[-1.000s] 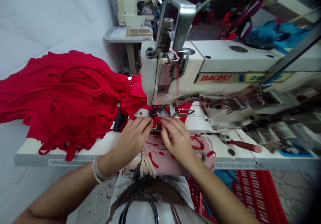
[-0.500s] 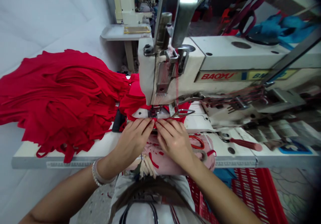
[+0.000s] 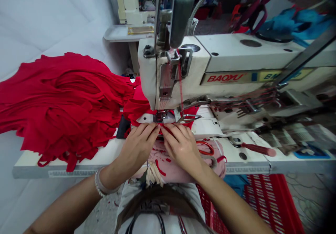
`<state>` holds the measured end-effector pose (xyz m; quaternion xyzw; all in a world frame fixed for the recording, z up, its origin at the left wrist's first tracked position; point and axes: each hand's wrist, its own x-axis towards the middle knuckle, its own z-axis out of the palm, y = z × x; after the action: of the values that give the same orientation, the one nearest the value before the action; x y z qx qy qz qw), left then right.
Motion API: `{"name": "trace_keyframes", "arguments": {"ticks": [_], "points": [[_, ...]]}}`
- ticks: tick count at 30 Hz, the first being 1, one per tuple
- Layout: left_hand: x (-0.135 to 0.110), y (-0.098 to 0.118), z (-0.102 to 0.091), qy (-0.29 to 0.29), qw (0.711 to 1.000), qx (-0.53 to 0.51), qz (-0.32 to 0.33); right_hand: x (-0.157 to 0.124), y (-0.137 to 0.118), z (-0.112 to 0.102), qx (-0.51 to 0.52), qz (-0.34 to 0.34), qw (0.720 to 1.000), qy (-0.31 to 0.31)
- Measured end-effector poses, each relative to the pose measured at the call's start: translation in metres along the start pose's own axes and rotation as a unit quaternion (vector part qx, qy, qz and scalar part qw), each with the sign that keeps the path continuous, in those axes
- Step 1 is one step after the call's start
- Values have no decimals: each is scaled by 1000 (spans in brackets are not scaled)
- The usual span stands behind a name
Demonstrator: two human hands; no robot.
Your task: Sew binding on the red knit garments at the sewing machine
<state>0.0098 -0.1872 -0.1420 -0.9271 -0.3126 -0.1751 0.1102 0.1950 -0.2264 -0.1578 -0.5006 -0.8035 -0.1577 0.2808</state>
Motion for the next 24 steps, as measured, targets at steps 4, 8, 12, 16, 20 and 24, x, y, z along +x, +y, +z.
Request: {"name": "trace_keyframes", "arguments": {"ticks": [4,8,12,16,20,24], "points": [[3,1,0,5,1000,21,-5,5,1,2,8,-5,1000,5],[8,1,0,6,1000,23,-12,11,5,7,13,4,1000,6],[9,-1,3,5,1000,14,-15,12,8,12,21,17,1000,-9],[9,-4,3,6,1000,-2,-5,12,9,15,63,44,997,-5],[10,-10,4,20,1000,-21,11,14,11,16,107,76,991,-16],[12,-13,6,30,999,-14,13,15,13,16,121,80,989,-23]]}}
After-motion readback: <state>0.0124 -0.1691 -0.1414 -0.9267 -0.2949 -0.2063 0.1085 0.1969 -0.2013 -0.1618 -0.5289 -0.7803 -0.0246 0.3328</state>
